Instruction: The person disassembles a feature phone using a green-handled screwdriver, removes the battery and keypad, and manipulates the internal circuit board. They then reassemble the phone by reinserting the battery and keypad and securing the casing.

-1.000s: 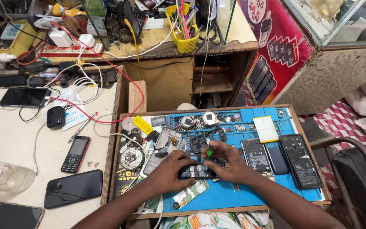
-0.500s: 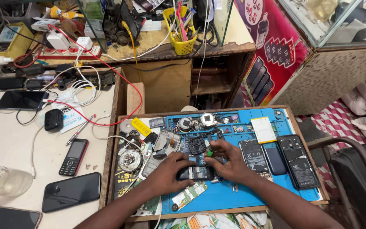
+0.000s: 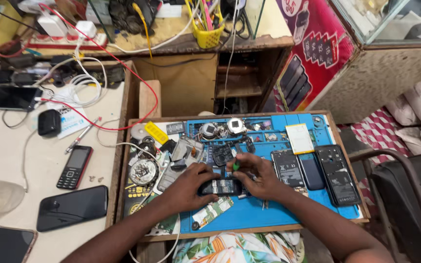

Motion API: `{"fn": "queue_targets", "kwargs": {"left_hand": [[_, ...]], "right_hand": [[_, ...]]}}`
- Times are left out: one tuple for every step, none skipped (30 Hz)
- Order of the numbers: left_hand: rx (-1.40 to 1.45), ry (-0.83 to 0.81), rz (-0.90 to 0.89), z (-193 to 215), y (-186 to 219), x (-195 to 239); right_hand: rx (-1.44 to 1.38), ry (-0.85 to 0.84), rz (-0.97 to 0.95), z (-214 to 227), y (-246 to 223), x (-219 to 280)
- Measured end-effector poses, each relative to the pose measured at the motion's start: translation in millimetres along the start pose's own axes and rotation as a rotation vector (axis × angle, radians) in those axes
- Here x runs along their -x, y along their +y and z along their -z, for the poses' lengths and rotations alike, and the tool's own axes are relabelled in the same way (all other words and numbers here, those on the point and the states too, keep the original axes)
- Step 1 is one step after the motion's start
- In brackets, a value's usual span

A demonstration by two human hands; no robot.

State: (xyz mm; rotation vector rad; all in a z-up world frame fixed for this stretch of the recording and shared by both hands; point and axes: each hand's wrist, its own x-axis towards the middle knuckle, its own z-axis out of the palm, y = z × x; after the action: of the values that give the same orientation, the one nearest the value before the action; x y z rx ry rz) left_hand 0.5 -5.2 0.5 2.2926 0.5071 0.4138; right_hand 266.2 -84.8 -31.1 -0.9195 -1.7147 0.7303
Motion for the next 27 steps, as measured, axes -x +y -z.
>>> {"fn": "queue_targets", "kwargs": {"left_hand": [[-0.002,-0.007,0.000,1.3,-1.7,-1.4],[-0.004,-0.002,-0.005,1.1,-1.6,-2.4],[-0.007,0.000,-0.007,1.6,-1.4,-2.0],[-0.010,0.002,-0.009,2.0,-1.2,-1.9],[-0.009,0.007,-0.011,1.5,-0.3,-1.5],[-0.009,0.011,-0.014,1.0,0.8,-1.4],[-0.013,0.016,-0.018,2.4,1.2,-2.5],[-0.008,0.007,-0.004,2.9,2.3,-2.6],[-0.003,0.001,0.009,3.3,2.9,-2.4],[0.001,-0.006,0.021,4.0,2.6,-2.4],[0.001,-0.008,0.021,3.5,2.1,-1.7],[0.001,-0.011,0.020,3.1,0.8,-1.2],[0.005,-0.014,0.018,1.6,-0.6,-1.2],[0.001,-0.006,-0.001,0.6,-2.2,-0.7],[-0.004,0.005,-0.019,0.5,-3.5,-0.2],[-0.009,0.016,-0.037,0.0,-3.8,-0.4],[-0.016,0.010,-0.032,0.3,-3.8,-0.6],[-0.022,0.005,-0.027,0.8,-3.5,-1.7],[-0.029,-0.007,-0.022,1.3,-2.8,-1.7],[-0.027,-0.009,-0.014,1.4,-1.6,-1.6],[-0.024,-0.012,-0.007,2.0,-0.4,-2.0],[-0.021,-0.015,0.000,2.9,0.5,-1.8],[-0.028,-0.007,-0.005,2.4,1.4,-1.9],[-0.035,0.002,-0.011,2.3,1.6,-1.3],[-0.037,0.016,-0.017,0.4,1.8,-1.4],[-0.026,0.005,-0.012,-0.7,1.5,-0.4],[-0.016,0.001,-0.006,-0.6,0.8,0.0]], "right_hand": [[0.030,0.016,0.026,-1.1,1.7,-0.5],[0.060,0.032,0.051,-0.9,2.5,-0.8],[0.113,0.059,0.018,-1.3,3.0,-0.8],[0.165,0.086,-0.015,-1.2,3.3,-1.2],[0.217,0.111,-0.048,-1.0,3.3,-1.3],[0.136,0.077,-0.073,0.6,2.3,-0.8],[0.056,0.046,-0.095,3.0,1.6,-2.1],[-0.024,0.014,-0.117,4.3,0.9,-3.7],[-0.029,-0.001,-0.108,4.6,0.7,-5.5],[-0.033,-0.016,-0.099,4.2,0.6,-6.7],[-0.038,-0.029,-0.093,3.3,0.0,-6.0],[0.025,-0.014,-0.053,1.8,0.4,-5.9],[0.090,0.000,-0.017,0.0,0.7,-4.9],[0.155,0.014,0.020,-1.0,0.7,-3.6],[0.154,0.018,0.017,-1.5,0.6,-3.2],[0.152,0.021,0.014,-1.2,0.1,-2.9],[0.148,0.028,0.012,-1.2,-0.3,-3.0],[0.099,0.003,-0.004,0.0,-0.7,-3.3],[0.049,-0.016,-0.023,0.2,-1.4,-2.6],[-0.001,-0.035,-0.042,0.8,-1.9,-2.3],[-0.017,-0.040,-0.054,0.9,-2.1,-2.7],[-0.032,-0.045,-0.066,0.3,-1.8,-3.4],[-0.046,-0.053,-0.080,0.7,-1.5,-3.4],[0.010,-0.014,-0.044,-1.0,-0.3,-3.5],[0.069,0.018,-0.011,-2.1,0.8,-2.9],[0.129,0.049,0.023,-3.4,1.3,-1.7],[0.120,0.053,0.001,-2.8,2.0,-2.1]]}}
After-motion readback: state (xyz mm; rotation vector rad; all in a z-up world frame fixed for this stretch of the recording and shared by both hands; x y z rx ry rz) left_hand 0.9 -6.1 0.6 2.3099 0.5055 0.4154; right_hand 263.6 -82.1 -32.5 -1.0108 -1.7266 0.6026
